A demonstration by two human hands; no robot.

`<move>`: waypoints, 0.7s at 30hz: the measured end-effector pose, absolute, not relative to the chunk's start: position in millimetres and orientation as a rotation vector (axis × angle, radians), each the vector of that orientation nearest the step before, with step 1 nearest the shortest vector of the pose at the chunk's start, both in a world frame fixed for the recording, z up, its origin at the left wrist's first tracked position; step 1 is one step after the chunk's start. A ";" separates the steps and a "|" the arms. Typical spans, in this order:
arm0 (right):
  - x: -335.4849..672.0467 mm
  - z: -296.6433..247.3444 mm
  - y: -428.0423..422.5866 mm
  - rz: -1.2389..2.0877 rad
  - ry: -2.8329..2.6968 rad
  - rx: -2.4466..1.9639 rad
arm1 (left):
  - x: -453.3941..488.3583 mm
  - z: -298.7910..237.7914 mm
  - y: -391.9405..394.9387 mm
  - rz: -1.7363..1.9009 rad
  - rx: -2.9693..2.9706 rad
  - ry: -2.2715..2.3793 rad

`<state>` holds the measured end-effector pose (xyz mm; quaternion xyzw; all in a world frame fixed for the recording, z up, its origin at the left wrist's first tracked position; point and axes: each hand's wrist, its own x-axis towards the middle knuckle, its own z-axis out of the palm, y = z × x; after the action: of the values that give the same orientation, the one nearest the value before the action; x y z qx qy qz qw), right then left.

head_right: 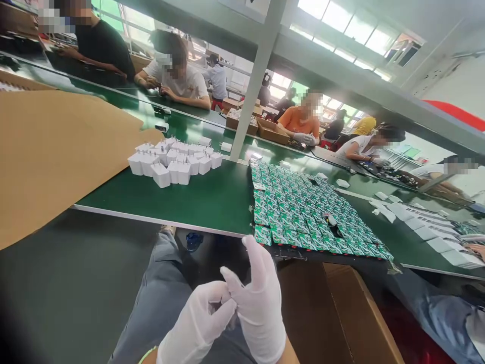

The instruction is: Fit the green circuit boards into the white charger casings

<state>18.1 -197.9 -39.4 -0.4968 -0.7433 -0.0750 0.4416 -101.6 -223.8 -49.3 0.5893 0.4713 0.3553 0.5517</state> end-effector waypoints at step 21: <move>30.2 -24.3 -164.1 -0.010 -1.366 -1.579 | -76.6 -58.7 -216.7 1.385 2.116 0.733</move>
<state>30.2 -164.1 -24.3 -0.6536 -0.5655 -0.0043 0.5030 -76.6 -216.7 -58.7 0.7778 0.2694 0.5090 0.2515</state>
